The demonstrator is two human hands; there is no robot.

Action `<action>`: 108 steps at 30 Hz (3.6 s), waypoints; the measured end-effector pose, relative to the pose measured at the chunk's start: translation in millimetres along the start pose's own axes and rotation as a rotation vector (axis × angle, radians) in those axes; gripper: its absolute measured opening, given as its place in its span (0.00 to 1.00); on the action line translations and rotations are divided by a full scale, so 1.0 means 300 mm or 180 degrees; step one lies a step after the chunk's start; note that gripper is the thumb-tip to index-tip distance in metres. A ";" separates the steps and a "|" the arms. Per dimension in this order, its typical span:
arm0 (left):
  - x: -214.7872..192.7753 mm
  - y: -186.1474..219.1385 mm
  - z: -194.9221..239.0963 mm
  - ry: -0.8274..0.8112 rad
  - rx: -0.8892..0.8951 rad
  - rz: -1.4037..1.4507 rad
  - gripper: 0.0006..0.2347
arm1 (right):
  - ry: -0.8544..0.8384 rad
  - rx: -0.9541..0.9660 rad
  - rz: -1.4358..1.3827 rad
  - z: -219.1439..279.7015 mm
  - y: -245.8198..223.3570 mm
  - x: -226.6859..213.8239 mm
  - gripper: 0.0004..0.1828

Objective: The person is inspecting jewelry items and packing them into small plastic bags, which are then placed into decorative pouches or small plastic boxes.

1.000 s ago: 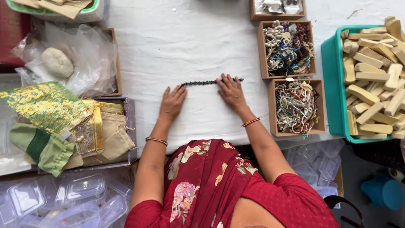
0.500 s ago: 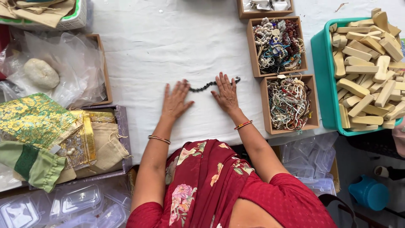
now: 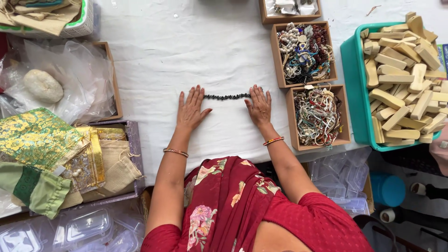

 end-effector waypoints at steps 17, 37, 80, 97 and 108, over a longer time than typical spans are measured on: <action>-0.052 -0.134 0.221 0.0432 -0.0363 -0.0185 0.33 | -0.0417 -0.0942 -0.0106 -0.068 -0.497 0.075 0.48; -0.170 -0.112 0.242 0.1119 -0.0417 -0.0610 0.26 | 0.0077 -0.0644 0.0097 -0.068 -0.196 0.052 0.47; -0.289 0.036 0.140 0.1149 0.0051 0.0411 0.02 | 0.0125 -0.1338 -0.1222 -0.043 -0.620 -0.163 0.45; -0.164 -0.176 0.279 0.0342 -0.1111 0.2423 0.06 | -0.2440 0.0733 -0.3443 -0.069 -0.093 -0.042 0.10; -0.230 -0.190 0.160 0.1146 -0.0790 0.1465 0.08 | 0.0120 -0.0970 -0.0641 -0.146 -0.159 -0.244 0.09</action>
Point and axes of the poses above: each hand's wrist, its own z-axis away from the middle knuckle, its own x-axis out of the palm, y = z × x, the point moved 9 cm from there along -z, towards the middle knuckle, and after that the axes turned 1 degree about y, right-handed, at the moved point
